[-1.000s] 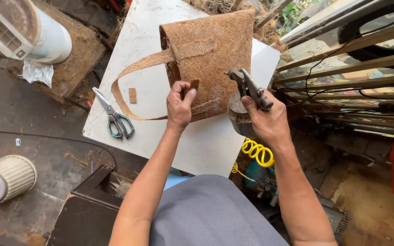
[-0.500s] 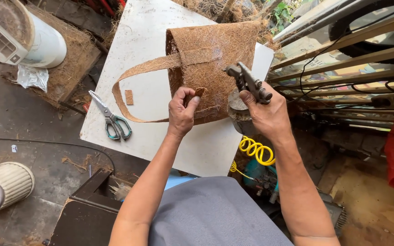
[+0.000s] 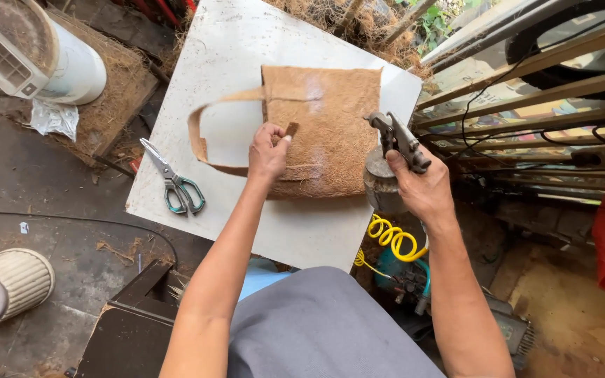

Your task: The person trims a small piece of coir material with scissors, then places it on a coir tote bag. Using a pneumatic nail gun, the person fastens the small piece to the bag flap. The person repeats this process to attach additional small pieces to the bag, then inspects the finished bag.

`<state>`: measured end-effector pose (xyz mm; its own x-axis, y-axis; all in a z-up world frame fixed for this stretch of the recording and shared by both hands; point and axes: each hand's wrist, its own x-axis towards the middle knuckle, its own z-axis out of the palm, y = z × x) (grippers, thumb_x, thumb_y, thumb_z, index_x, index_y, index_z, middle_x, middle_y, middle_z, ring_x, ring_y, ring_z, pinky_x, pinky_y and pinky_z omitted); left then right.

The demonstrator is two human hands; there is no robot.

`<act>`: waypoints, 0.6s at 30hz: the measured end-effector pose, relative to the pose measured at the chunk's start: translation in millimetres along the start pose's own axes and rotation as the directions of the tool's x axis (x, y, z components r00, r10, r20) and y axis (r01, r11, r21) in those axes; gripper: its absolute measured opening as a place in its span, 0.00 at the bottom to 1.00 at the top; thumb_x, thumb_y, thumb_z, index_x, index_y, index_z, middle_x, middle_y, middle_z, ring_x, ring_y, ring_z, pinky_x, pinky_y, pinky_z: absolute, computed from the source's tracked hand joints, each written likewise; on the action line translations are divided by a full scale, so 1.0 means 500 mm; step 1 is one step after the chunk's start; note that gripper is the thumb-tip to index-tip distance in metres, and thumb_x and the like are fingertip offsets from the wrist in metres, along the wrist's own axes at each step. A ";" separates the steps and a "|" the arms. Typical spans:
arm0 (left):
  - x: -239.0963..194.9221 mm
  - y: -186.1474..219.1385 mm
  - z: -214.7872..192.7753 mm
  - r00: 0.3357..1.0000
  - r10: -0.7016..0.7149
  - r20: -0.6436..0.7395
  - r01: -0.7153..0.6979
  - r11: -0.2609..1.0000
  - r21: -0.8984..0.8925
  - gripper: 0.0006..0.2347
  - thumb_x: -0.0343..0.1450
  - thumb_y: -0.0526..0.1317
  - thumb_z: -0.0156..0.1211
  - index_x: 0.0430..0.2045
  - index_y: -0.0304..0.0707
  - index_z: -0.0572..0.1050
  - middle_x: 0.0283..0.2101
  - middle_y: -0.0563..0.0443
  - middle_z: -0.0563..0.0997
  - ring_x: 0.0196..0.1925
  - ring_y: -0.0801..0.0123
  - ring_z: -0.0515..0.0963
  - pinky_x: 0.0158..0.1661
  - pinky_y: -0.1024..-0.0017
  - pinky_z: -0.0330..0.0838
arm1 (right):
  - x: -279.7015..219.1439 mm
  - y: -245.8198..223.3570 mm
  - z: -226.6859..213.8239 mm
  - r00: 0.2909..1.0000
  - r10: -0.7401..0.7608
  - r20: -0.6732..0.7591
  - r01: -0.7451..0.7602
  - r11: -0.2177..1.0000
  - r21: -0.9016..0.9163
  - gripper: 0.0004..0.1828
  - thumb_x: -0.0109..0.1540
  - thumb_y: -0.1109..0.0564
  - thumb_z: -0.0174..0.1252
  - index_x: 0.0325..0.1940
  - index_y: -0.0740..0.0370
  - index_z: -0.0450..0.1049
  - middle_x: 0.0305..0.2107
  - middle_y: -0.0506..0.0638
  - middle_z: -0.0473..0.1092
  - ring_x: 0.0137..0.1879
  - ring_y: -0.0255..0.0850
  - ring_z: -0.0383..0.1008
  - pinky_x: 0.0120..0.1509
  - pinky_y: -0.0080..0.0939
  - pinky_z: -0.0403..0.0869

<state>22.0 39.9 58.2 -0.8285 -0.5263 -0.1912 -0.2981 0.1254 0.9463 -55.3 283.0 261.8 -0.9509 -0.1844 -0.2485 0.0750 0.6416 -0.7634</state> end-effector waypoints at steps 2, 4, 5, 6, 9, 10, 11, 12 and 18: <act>-0.027 0.086 -0.026 0.997 -0.040 -0.062 0.045 0.996 0.072 0.01 0.68 0.33 0.57 0.30 0.37 0.74 0.52 0.32 0.72 0.58 0.41 0.71 0.58 0.48 0.62 | -0.019 0.022 -0.007 1.000 0.020 0.015 -0.020 1.000 0.023 0.21 0.65 0.43 0.65 0.25 0.57 0.72 0.09 0.49 0.63 0.19 0.34 0.66 0.26 0.34 0.65; -0.039 0.106 -0.039 0.989 -0.092 -0.116 0.108 0.984 0.140 0.01 0.70 0.31 0.53 0.31 0.35 0.73 0.62 0.23 0.66 0.67 0.34 0.64 0.65 0.41 0.55 | -0.031 0.043 -0.012 0.998 0.058 0.034 -0.059 0.998 0.037 0.22 0.65 0.42 0.64 0.24 0.57 0.72 0.08 0.49 0.63 0.18 0.35 0.66 0.26 0.34 0.65; -0.038 0.087 -0.041 0.988 -0.085 -0.129 0.102 0.986 0.132 0.02 0.70 0.31 0.55 0.32 0.37 0.73 0.55 0.32 0.70 0.60 0.43 0.70 0.60 0.49 0.61 | -0.035 0.052 -0.015 0.997 0.059 0.049 -0.061 0.998 0.034 0.23 0.66 0.42 0.64 0.23 0.57 0.72 0.08 0.49 0.64 0.17 0.36 0.65 0.26 0.35 0.64; -0.038 0.068 -0.043 0.987 -0.078 -0.142 0.096 0.988 0.125 0.02 0.70 0.32 0.56 0.33 0.39 0.74 0.48 0.40 0.74 0.54 0.53 0.76 0.56 0.56 0.67 | -0.039 0.061 -0.018 0.996 0.061 0.064 -0.063 0.998 0.031 0.24 0.66 0.42 0.63 0.22 0.58 0.72 0.08 0.49 0.64 0.17 0.36 0.64 0.26 0.35 0.64; -0.076 0.082 -0.057 0.993 -0.062 -0.104 0.066 0.997 0.036 0.02 0.70 0.33 0.59 0.32 0.37 0.78 0.28 0.48 0.78 0.31 0.67 0.77 0.34 0.68 0.71 | -0.055 0.084 -0.025 0.996 0.056 0.073 -0.059 0.997 0.050 0.24 0.66 0.46 0.63 0.19 0.58 0.71 0.07 0.49 0.64 0.16 0.35 0.62 0.26 0.33 0.63; -0.085 0.096 -0.059 0.993 -0.058 -0.104 0.062 0.997 0.038 0.02 0.70 0.33 0.59 0.32 0.37 0.78 0.28 0.48 0.78 0.31 0.67 0.77 0.34 0.68 0.71 | -0.054 0.084 -0.034 0.996 0.053 0.070 -0.057 0.997 0.053 0.24 0.66 0.46 0.63 0.19 0.58 0.71 0.07 0.49 0.64 0.16 0.35 0.62 0.26 0.33 0.63; -0.099 0.108 -0.062 0.992 -0.099 -0.073 0.098 0.995 -0.016 0.03 0.71 0.33 0.58 0.34 0.36 0.78 0.27 0.48 0.79 0.30 0.67 0.78 0.34 0.70 0.72 | -0.057 0.085 -0.041 0.997 0.071 0.040 -0.074 0.994 0.083 0.22 0.66 0.48 0.63 0.20 0.58 0.71 0.07 0.48 0.64 0.17 0.34 0.61 0.26 0.32 0.63; -0.113 0.122 -0.066 0.990 -0.138 -0.040 0.135 0.988 -0.069 0.04 0.71 0.32 0.58 0.36 0.35 0.77 0.27 0.47 0.80 0.28 0.68 0.79 0.34 0.71 0.74 | -0.060 0.085 -0.050 0.996 0.090 0.011 -0.090 0.989 0.113 0.21 0.66 0.50 0.63 0.20 0.58 0.71 0.08 0.48 0.63 0.17 0.33 0.60 0.27 0.32 0.62; -0.142 0.038 -0.044 0.988 -0.134 -0.077 0.110 0.961 -0.252 0.09 0.70 0.30 0.61 0.42 0.27 0.75 0.33 0.41 0.81 0.35 0.67 0.80 0.42 0.67 0.76 | 0.020 0.002 -0.198 0.950 -0.147 -0.276 0.238 0.913 0.332 0.12 0.69 0.54 0.57 0.39 0.66 0.75 0.14 0.58 0.67 0.14 0.36 0.63 0.22 0.32 0.65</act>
<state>85.8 61.2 95.7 -0.7420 -0.6019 -0.2952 -0.2583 -0.1496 0.9544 -94.3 355.6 317.4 -0.9971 -0.0640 0.0407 -0.0578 0.2945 -0.9539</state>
